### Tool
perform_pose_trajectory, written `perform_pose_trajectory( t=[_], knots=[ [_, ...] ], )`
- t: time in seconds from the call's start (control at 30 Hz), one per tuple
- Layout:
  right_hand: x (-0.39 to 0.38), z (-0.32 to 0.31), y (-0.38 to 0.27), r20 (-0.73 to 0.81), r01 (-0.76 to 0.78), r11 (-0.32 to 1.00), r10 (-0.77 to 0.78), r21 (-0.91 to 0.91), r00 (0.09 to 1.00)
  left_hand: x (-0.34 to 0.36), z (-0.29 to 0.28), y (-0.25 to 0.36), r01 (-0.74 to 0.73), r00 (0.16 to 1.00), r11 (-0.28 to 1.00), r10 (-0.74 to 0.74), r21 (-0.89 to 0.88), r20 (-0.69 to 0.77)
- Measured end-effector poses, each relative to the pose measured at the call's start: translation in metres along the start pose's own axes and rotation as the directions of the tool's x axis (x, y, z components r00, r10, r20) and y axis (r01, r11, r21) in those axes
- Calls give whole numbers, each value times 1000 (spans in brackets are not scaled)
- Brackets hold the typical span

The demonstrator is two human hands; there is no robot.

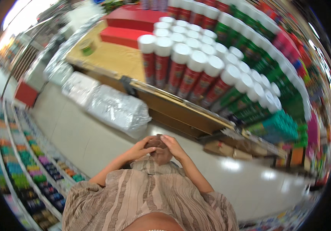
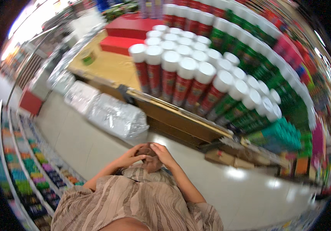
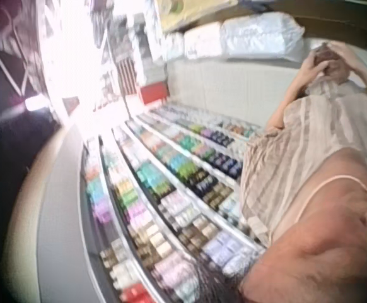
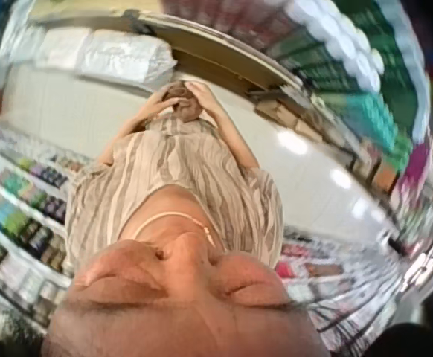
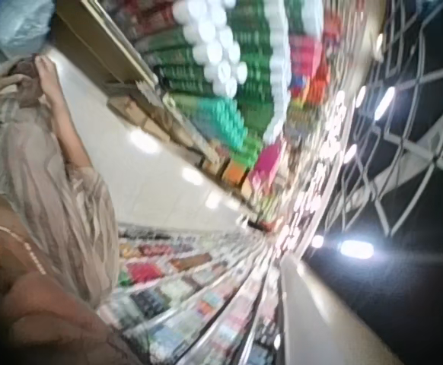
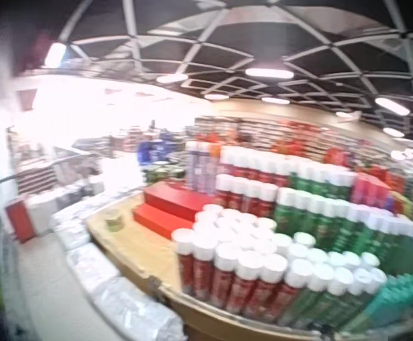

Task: The person uses a brown cloth to wipe the tops of various aerosol cans arranged on a display shelf. They systematically clean the green, white, and red cans, moving from one section to another while maintaining a consistent wiping motion.

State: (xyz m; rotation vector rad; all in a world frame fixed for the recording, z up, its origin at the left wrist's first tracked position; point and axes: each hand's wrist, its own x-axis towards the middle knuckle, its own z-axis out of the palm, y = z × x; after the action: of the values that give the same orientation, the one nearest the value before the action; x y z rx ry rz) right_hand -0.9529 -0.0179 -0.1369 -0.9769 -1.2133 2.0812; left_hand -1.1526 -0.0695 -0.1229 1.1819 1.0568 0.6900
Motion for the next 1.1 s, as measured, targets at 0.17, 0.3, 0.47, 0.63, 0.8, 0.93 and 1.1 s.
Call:
perform_pose_trajectory(
  t=[0.17, 0.3, 0.47, 0.63, 0.8, 0.93, 1.1],
  knots=[
    [23, -17, 13, 86, -124, 986, 134, -111, 987, -10, 11, -19, -16, 950, 994, 49, 110, -309],
    [52, 0, 30, 172, -12, 986, 41, -169, 984, -39, 3, -14, 120, 807, 990, -50, 80, -588],
    [75, 44, 37, 385, -95, 976, 165, -194, 908, -73, -21, -16, 32, 625, 996, -87, -86, -776],
    [99, 105, 49, 516, -400, 903, 420, -157, 747, -97, -58, -49, -180, 638, 981, 64, -68, -767],
    [152, 181, 71, 509, -389, 919, 304, 67, 805, -148, -127, -62, -198, 709, 977, 194, 73, -678],
    [196, 268, 84, 456, -252, 967, 206, 42, 866, -204, -193, -75, -310, 653, 930, 56, -199, -755],
    [243, 352, 92, 458, -209, 975, 220, -76, 861, -282, -272, -75, -139, 542, 981, -42, -139, -839]
  ],
)
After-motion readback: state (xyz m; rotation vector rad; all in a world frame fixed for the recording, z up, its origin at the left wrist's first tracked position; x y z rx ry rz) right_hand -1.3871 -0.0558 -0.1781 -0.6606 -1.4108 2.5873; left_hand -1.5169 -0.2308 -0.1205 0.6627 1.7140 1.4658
